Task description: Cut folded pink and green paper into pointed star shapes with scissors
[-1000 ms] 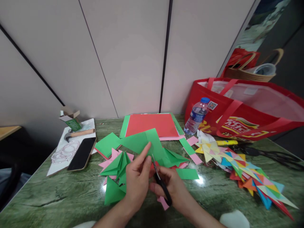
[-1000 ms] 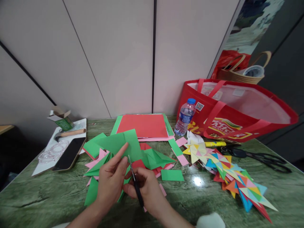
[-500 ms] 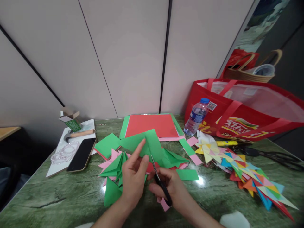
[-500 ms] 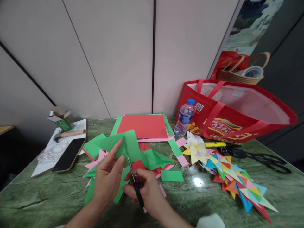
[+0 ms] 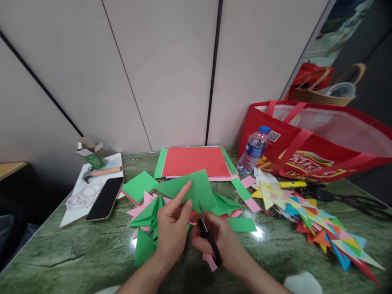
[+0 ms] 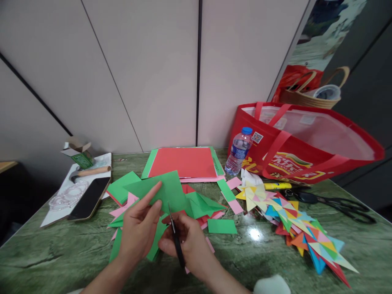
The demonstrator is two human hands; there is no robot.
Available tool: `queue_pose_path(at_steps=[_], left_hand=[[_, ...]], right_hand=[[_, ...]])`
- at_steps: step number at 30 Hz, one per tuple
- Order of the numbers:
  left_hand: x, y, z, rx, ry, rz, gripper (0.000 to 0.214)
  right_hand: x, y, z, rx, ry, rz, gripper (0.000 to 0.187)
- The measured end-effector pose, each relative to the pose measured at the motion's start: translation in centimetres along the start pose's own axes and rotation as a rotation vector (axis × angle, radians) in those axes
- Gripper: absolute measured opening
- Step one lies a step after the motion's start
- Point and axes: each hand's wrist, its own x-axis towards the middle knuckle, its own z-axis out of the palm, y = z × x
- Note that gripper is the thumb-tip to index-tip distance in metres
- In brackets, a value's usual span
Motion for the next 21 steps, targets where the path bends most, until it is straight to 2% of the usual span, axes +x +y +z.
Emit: queue_pose_path(at_steps=[16,21], left_hand=[[0.01,0.51,0.17,0.056,-0.018,0.011,0.054],[-0.02,0.53,0.01,0.066,-0.027,0.014,0.054]], right_hand=[[-0.01,0.14,-0.02,-0.051,0.035,0.019,0.031],[0.06,0.42,-0.09,-0.054,0.047,0.083,0.034]])
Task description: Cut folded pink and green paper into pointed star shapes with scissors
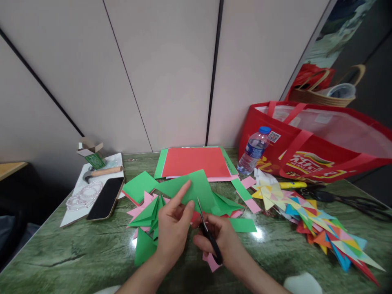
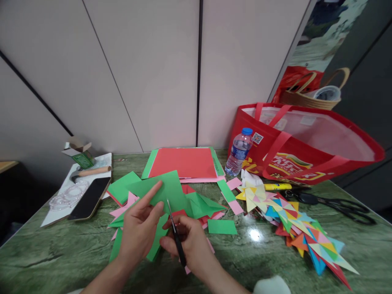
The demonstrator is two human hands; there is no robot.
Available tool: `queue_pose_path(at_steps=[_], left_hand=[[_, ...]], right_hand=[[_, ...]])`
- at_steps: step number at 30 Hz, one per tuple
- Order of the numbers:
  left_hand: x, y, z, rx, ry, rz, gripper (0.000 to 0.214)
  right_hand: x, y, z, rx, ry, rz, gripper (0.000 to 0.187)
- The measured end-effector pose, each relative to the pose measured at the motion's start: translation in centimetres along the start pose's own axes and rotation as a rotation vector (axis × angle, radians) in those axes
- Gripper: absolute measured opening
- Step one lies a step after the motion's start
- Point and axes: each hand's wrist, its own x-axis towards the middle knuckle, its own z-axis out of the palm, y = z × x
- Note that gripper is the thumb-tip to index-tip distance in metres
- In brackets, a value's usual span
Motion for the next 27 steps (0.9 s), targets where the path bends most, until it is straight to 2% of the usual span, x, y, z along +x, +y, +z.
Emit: queue_pose_path(at_steps=[4,14,27], left_hand=[[0.01,0.04,-0.04,0.002,-0.005,0.006,0.053],[-0.16,-0.27,0.15,-0.087,-0.103,-0.056,0.042],[-0.11,-0.34,0.19,-0.107,-0.111,-0.082,0.046]], right_hand=[[-0.02,-0.04,0.00,0.019,-0.003,0.017,0.036],[0.02,-0.06,-0.18,0.038,0.061,-0.068,0.036],[0.14,0.32,-0.29,0.037,0.040,-0.050,0.037]])
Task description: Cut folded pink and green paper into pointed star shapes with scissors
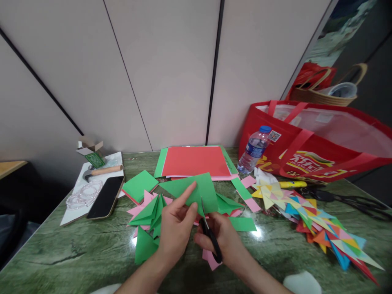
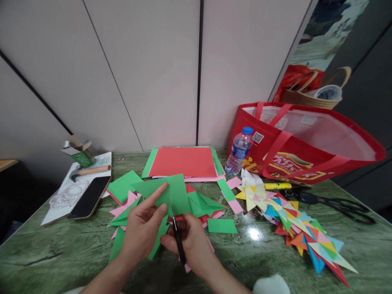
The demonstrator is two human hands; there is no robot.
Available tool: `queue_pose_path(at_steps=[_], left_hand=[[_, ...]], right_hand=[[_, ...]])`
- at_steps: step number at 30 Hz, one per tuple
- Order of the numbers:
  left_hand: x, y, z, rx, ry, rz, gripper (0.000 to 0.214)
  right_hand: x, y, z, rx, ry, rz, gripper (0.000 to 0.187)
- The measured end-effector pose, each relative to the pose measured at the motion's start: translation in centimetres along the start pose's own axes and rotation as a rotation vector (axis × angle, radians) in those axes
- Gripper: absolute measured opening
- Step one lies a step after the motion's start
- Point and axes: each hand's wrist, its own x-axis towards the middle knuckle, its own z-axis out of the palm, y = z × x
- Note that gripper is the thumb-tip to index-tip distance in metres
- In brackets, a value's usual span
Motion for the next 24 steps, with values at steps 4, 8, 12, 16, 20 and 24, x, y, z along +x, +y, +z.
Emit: queue_pose_path(at_steps=[4,8,12,16,20,24], left_hand=[[-0.05,0.21,0.12,-0.014,0.009,0.002,0.045],[-0.15,0.47,0.21,-0.004,0.028,0.014,0.044],[-0.22,0.62,0.26,-0.002,0.032,0.006,0.045],[-0.30,0.63,0.34,-0.009,0.034,-0.014,0.046],[-0.22,0.64,0.21,-0.011,0.030,-0.005,0.048],[0.26,0.82,-0.35,0.067,0.115,0.059,0.046]], right_hand=[[-0.06,-0.13,0.18,0.027,-0.014,-0.016,0.040],[-0.09,-0.21,0.28,0.030,-0.002,-0.012,0.042],[0.00,-0.04,0.21,0.021,-0.009,-0.011,0.042],[-0.02,0.17,0.17,-0.022,-0.004,0.030,0.041],[-0.09,0.05,0.22,-0.057,0.013,0.071,0.041],[-0.12,-0.24,0.25,-0.046,0.005,0.070,0.041]])
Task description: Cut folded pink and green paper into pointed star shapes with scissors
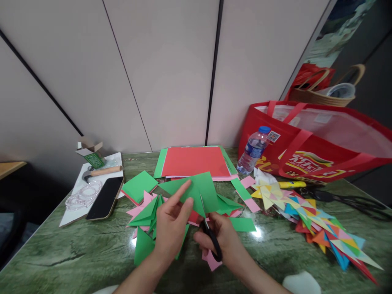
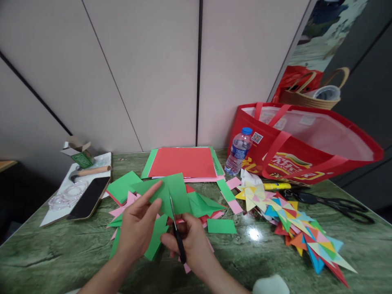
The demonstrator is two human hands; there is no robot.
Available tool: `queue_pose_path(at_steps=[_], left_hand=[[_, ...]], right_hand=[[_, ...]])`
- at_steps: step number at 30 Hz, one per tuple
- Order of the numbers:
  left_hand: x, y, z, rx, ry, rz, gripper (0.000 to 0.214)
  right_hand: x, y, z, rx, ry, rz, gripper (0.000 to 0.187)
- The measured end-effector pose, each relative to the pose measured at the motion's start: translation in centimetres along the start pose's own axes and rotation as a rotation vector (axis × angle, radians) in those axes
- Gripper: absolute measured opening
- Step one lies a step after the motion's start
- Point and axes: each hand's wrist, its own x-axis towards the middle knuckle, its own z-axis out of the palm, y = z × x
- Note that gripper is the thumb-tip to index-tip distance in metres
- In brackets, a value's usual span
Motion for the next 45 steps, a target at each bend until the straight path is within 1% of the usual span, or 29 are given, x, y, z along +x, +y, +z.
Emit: queue_pose_path(at_steps=[2,5,10,15,19,23,30,35,40,45], left_hand=[[0.4,0.1,-0.3,0.057,0.042,0.036,0.042],[0.8,0.1,-0.5,0.123,0.054,0.068,0.036],[0.7,0.4,-0.6,0.193,0.007,0.043,0.037],[0.4,1.0,-0.6,0.287,-0.014,0.120,0.034],[0.5,1.2,-0.4,0.275,-0.007,0.138,0.034],[0.4,1.3,-0.3,0.250,-0.014,0.121,0.035],[0.3,1.1,-0.4,0.258,-0.018,0.132,0.035],[0.2,1.3,-0.4,0.263,-0.022,0.124,0.036],[0.2,1.2,-0.4,0.283,-0.013,0.136,0.036],[0.3,1.1,-0.3,0.281,-0.009,0.150,0.036]], right_hand=[[0.0,-0.1,0.0,0.017,-0.004,-0.009,0.041],[-0.1,-0.3,0.1,0.048,-0.005,-0.018,0.040],[-0.2,-0.8,0.1,0.101,0.044,-0.018,0.042],[-0.3,-1.8,0.3,0.107,0.050,-0.035,0.042],[-0.3,-2.1,0.4,0.116,0.084,-0.021,0.046],[-0.2,-1.5,0.2,0.128,0.102,-0.015,0.048],[0.0,-0.4,0.0,0.082,0.126,-0.056,0.043],[0.0,-0.7,0.1,0.033,0.122,-0.057,0.040],[-0.1,-1.1,0.2,-0.049,0.128,-0.028,0.040],[-0.1,-1.0,0.1,-0.049,0.113,-0.008,0.038]])
